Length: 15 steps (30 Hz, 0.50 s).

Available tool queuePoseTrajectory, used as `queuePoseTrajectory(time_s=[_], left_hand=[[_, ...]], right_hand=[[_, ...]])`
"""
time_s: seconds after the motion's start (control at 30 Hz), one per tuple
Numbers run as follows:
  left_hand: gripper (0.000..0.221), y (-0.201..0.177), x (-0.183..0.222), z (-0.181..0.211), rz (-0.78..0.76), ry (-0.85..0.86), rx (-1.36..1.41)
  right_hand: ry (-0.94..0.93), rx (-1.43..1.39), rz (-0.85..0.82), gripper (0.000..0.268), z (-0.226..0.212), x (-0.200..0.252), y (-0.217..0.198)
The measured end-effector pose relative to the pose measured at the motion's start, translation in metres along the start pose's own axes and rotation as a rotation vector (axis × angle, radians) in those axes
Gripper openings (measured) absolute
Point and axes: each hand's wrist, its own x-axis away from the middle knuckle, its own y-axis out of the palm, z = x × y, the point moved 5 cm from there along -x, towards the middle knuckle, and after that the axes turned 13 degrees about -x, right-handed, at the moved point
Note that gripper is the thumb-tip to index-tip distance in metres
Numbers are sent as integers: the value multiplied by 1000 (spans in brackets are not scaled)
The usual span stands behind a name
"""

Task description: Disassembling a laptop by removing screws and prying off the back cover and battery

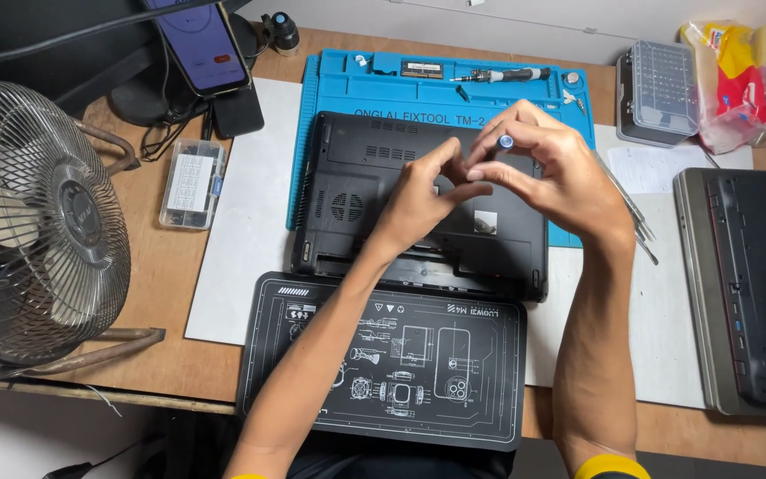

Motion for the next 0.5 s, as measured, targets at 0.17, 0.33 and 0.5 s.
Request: queuePoseTrajectory(time_s=[0.17,0.33,0.5], left_hand=[[18,-13,-14,5,-351,8,204],[23,-19,-24,4,-480,-6,238],[40,-16,-29,6,-387,102,165]], right_hand=[[116,-195,20,17,2,2,-3],[224,-298,0,23,7,4,-1],[63,-34,11,17,8,1,-1]])
